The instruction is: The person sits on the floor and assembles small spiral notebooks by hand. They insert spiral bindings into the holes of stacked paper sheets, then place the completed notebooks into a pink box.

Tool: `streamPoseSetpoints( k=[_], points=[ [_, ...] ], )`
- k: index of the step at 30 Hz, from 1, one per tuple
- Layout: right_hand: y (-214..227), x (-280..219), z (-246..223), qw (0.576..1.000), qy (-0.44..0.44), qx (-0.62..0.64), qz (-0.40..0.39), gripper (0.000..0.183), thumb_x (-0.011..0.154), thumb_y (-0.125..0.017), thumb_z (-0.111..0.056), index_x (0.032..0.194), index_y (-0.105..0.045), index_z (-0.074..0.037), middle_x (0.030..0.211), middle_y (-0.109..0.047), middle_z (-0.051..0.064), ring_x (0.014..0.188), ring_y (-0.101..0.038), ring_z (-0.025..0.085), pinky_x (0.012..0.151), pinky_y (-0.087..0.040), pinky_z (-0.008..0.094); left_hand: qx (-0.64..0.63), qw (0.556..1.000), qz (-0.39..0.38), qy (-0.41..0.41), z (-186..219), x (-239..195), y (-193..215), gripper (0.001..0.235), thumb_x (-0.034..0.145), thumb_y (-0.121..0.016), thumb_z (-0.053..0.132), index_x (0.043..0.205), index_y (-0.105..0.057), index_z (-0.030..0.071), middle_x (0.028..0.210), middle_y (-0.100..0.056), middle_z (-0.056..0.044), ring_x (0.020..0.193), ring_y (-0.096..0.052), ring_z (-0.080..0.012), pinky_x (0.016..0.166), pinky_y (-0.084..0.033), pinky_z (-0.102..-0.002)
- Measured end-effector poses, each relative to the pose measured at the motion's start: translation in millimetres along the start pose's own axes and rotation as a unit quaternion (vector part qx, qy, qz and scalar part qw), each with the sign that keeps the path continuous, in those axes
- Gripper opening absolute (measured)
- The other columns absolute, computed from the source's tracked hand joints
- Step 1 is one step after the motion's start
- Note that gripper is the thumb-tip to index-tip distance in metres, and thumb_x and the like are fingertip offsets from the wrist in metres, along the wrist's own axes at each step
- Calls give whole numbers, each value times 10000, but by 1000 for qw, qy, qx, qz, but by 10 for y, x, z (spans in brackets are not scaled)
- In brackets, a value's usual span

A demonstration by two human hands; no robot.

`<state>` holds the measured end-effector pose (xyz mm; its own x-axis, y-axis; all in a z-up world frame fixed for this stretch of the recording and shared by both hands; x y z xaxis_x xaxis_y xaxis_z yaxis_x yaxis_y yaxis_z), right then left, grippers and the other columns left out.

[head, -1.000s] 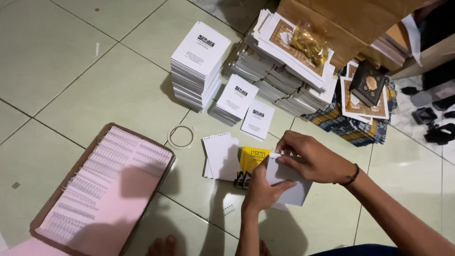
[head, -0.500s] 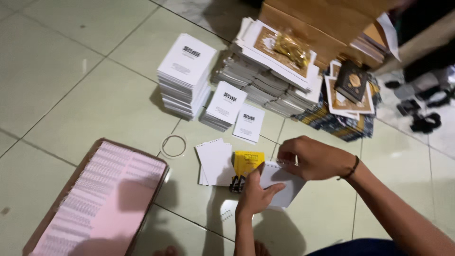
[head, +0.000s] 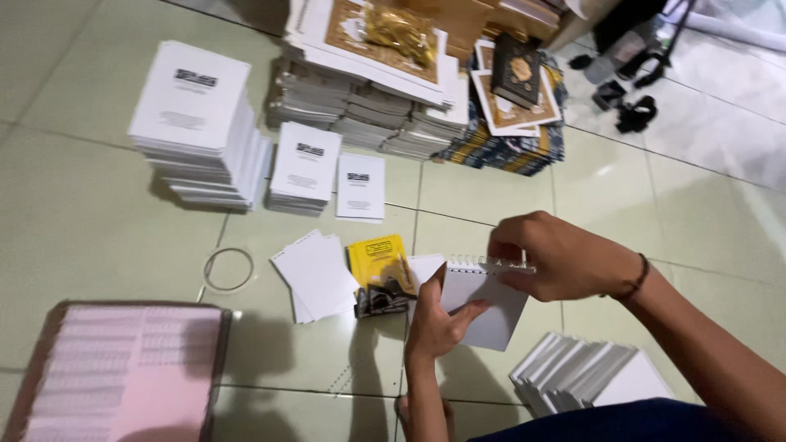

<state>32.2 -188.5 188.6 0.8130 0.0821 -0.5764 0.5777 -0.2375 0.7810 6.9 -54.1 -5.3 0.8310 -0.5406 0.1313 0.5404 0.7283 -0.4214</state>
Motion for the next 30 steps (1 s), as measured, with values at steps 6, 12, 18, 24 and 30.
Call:
streamPoseSetpoints(
  k=[6, 12, 18, 24, 30],
  points=[
    [-163, -452, 466, 992, -93, 39, 74, 152, 785, -811, -166, 856, -727, -61, 766, -756, 119, 796, -793, 295, 751, -661, 370, -30, 987, -155, 41, -47, 29, -323, 462, 734, -883, 176, 1108, -650, 35, 969, -709, -133, 959, -597, -163, 900, -537, -440],
    [-336, -1036, 1073, 962, -227, 91, 125, 151, 790, -831, -146, 854, -765, -26, 785, -791, 146, 802, -811, 299, 808, -659, 393, -133, 958, -240, 85, -609, -52, -974, 378, 836, -836, 185, 1142, -657, 55, 971, -678, -77, 997, -538, -121, 852, -536, -384],
    [-907, -1446, 1881, 917, -384, 102, 18, 184, 881, -742, -178, 996, -760, -35, 986, -821, 152, 974, -797, 322, 875, -621, 432, -21, 947, -224, 230, -692, -326, -1646, 540, 856, -711, 128, 1345, -515, 11, 1244, -632, -263, 1230, -617, -431, 990, -507, -524],
    [-1554, -1791, 2655, 889, -449, 81, -45, 185, 864, -748, -189, 1028, -780, -112, 969, -828, 91, 978, -791, 293, 882, -619, 395, 60, 930, -240, 270, -345, -308, -2150, 595, 924, -481, -28, 1501, -348, -90, 1394, -497, -378, 1345, -486, -542, 1110, -431, -615],
    [-2138, -1909, 3041, 881, -462, 73, -64, 267, 876, -659, -147, 1113, -758, -72, 1038, -799, 183, 1007, -771, 347, 888, -629, 427, 131, 942, -226, 212, -780, -730, -2491, 552, 917, -504, -91, 1465, -450, -59, 1231, -517, -275, 1203, -545, -542, 1006, -472, -575]
  ],
)
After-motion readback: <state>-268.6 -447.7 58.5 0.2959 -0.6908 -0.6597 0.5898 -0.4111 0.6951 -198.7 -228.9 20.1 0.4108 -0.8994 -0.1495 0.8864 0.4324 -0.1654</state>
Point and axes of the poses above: each hand's wrist, its own x-axis towards the middle knuckle, its own y-axis out of the back of the hand, z = x × y, the point moved 2 cm from there along x, towards the middle knuckle
